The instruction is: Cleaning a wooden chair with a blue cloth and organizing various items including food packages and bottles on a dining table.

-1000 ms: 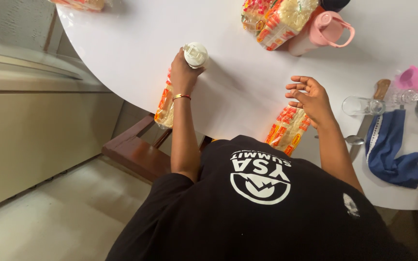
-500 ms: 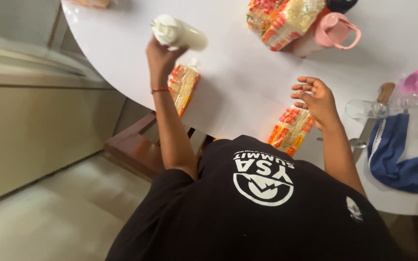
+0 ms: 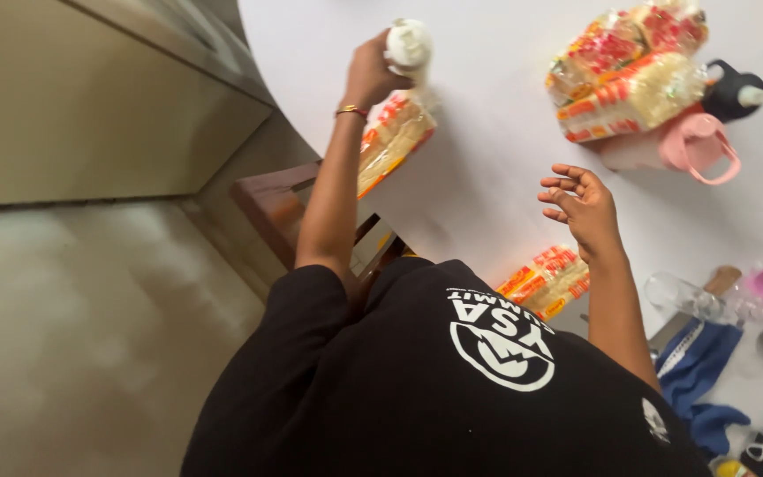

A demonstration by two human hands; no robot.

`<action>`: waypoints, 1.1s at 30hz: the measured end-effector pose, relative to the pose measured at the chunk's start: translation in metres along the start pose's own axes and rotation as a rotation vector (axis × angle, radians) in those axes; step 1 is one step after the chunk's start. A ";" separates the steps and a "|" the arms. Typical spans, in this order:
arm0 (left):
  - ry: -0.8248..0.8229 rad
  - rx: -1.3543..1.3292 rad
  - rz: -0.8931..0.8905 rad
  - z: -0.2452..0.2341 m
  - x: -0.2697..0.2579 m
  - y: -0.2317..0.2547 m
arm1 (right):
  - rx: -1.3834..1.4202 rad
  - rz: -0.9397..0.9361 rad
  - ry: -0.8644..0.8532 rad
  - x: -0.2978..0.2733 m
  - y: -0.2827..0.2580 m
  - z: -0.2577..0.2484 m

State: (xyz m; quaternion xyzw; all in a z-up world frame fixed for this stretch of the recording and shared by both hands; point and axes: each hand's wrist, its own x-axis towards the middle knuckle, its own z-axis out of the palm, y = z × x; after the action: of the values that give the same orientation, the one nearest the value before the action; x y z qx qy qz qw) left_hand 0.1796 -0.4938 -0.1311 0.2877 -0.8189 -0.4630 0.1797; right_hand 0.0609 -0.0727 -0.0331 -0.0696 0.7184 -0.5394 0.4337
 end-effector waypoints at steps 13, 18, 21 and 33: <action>-0.151 0.162 -0.061 0.029 0.004 -0.005 | -0.017 0.026 0.019 -0.001 0.008 -0.001; -0.024 0.147 0.134 0.044 -0.030 -0.043 | 0.044 0.029 0.161 -0.010 0.032 -0.041; 0.345 -0.553 -0.162 0.007 -0.046 0.080 | 0.126 -0.258 0.340 -0.012 0.038 -0.070; -0.192 -0.554 0.139 0.078 -0.140 0.232 | 0.117 -0.460 0.748 0.090 0.096 -0.191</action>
State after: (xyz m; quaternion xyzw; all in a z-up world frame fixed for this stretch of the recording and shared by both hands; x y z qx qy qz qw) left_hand 0.1733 -0.2594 0.0257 0.1259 -0.6924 -0.6805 0.2043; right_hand -0.0924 0.0518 -0.1542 -0.0031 0.7600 -0.6497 0.0158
